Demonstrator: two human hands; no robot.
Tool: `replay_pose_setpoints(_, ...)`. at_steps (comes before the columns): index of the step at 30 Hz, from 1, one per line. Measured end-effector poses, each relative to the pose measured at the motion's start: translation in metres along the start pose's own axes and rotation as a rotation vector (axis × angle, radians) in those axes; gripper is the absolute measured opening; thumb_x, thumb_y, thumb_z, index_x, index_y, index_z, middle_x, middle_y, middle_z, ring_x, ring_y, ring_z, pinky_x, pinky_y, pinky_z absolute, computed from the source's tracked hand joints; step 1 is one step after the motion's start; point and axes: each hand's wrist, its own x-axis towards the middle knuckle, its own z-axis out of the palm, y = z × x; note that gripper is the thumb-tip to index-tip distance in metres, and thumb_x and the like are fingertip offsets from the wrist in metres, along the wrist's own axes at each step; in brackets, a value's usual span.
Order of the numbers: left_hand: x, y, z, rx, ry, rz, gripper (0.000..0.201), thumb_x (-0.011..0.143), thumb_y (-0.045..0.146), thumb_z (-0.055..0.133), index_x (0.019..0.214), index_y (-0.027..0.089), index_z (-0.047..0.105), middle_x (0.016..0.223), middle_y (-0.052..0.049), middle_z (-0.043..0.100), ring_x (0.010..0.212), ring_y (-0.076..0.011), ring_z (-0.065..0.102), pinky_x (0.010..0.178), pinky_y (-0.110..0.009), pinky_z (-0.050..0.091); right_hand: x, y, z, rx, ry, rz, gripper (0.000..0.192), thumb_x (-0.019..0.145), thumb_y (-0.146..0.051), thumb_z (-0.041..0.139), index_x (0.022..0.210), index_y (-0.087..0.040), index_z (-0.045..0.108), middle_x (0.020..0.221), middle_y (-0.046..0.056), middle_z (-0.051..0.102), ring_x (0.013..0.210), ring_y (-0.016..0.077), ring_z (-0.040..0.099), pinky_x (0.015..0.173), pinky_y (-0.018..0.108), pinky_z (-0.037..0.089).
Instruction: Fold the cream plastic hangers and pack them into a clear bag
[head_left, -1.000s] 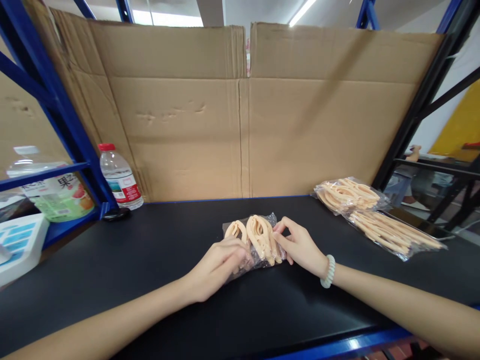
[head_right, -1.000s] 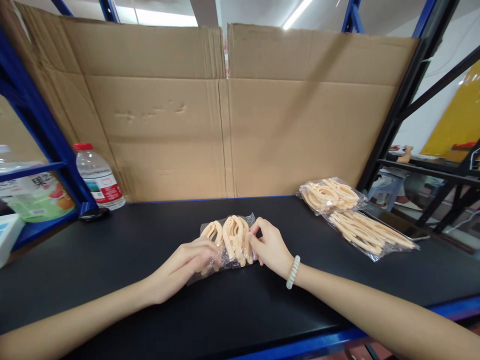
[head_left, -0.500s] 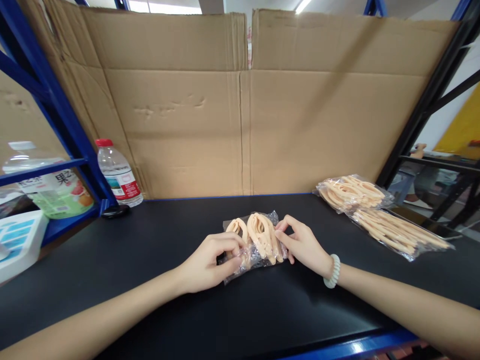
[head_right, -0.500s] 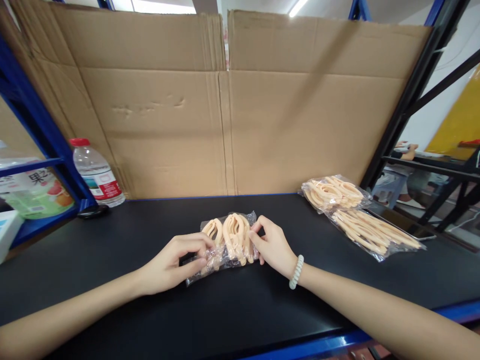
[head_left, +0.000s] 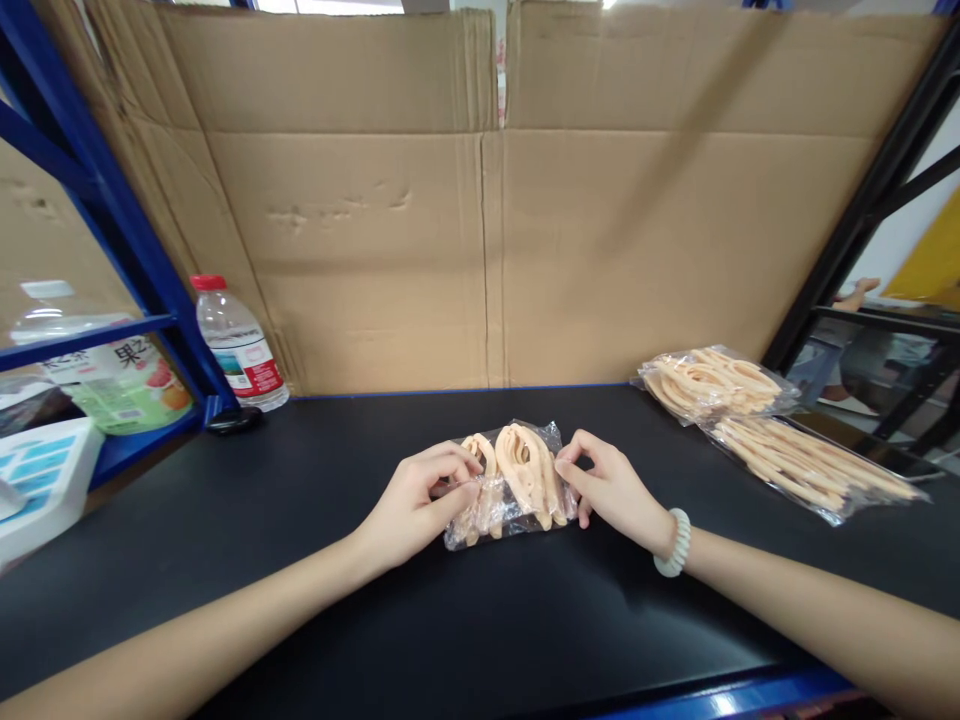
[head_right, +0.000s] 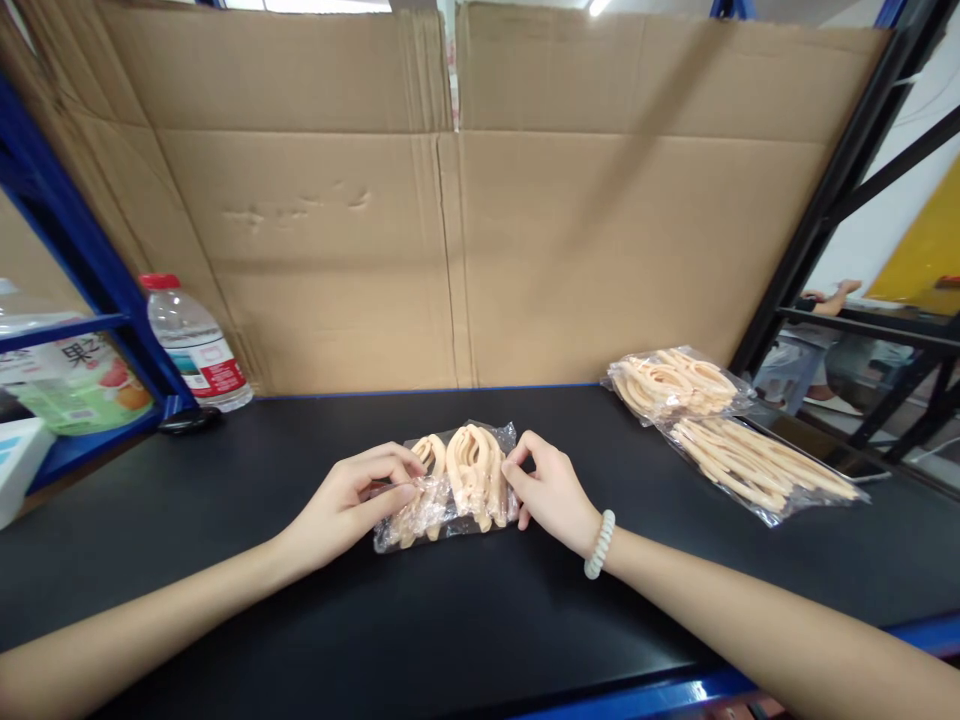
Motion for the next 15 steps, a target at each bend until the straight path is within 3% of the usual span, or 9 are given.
replay_pose_setpoints(7,0.0004,-0.0061,0.0015,-0.049,0.03,-0.116,0.022,0.08,0.028,0.06,0.062,0.015,0.058,0.104,-0.008,0.055,0.094,-0.0195,0.058,0.064,-0.024,0.048,-0.0008,-0.0028,-0.0024,0.038,0.01,0.049,0.024,0.078,-0.037,0.059,0.073,-0.022,0.041,0.056,-0.006,0.058,0.037,0.0123,0.058,0.031,0.021,0.047)
replay_pose_setpoints(11,0.0015,-0.0102,0.002,-0.067,0.033,-0.163,0.021,0.077,0.027,0.063,0.061,0.016,0.056,0.104,-0.008,0.056,0.097,-0.0214,0.058,0.066,-0.025,0.05,0.0,-0.0054,-0.0042,0.016,0.025,0.072,0.021,0.074,-0.032,0.058,0.069,-0.021,0.041,0.061,-0.004,0.061,0.037,0.0121,0.059,0.032,0.021,0.046)
replay_pose_setpoints(15,0.0036,-0.0105,0.0025,-0.061,0.06,-0.191,0.022,0.075,0.028,0.064,0.06,0.016,0.055,0.099,-0.008,0.057,0.093,-0.0209,0.058,0.065,-0.026,0.05,0.001,-0.0067,-0.005,0.008,0.024,0.101,0.017,0.07,-0.026,0.057,0.067,-0.022,0.041,0.052,-0.005,0.06,0.039,0.0148,0.061,0.033,0.021,0.047)
